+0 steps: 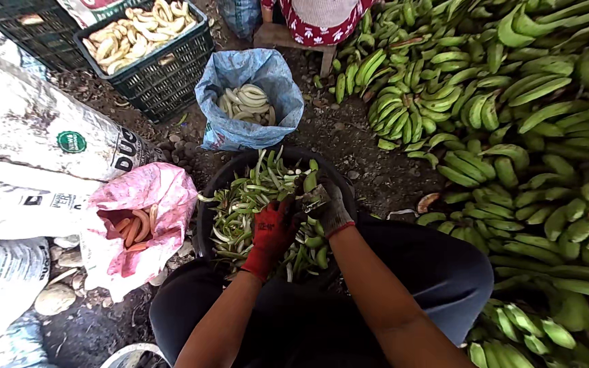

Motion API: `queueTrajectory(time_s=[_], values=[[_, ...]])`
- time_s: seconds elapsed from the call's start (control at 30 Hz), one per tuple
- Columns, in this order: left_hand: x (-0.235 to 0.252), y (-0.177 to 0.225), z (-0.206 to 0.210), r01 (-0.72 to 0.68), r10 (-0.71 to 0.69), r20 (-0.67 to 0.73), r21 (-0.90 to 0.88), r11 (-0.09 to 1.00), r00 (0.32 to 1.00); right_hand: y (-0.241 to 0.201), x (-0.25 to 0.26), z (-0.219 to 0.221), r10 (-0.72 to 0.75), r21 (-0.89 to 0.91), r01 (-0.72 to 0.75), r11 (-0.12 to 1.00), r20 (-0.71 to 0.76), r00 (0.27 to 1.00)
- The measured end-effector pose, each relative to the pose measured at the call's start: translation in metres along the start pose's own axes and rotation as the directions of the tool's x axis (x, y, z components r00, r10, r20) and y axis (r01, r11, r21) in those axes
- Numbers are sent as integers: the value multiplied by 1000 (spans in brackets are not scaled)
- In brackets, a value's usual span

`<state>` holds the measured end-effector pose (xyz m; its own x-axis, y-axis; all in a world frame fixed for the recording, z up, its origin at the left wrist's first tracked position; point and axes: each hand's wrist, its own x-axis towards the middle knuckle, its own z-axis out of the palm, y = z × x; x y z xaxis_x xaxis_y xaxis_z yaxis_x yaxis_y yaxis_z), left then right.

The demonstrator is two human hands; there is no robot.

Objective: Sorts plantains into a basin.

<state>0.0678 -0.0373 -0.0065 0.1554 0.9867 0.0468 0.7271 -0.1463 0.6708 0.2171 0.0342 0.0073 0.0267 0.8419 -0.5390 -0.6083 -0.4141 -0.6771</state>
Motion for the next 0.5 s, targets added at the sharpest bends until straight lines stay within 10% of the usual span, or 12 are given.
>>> queueTrajectory(time_s=[0.33,0.5], values=[[27,-28,-17,190,-184,63,-108,976,981,13,-12,-7,16,-463,86,882,212,977],[32,-43,-15,223,-214,74,-155,962,974,-4,-36,-5,197,-817,81,571,232,952]])
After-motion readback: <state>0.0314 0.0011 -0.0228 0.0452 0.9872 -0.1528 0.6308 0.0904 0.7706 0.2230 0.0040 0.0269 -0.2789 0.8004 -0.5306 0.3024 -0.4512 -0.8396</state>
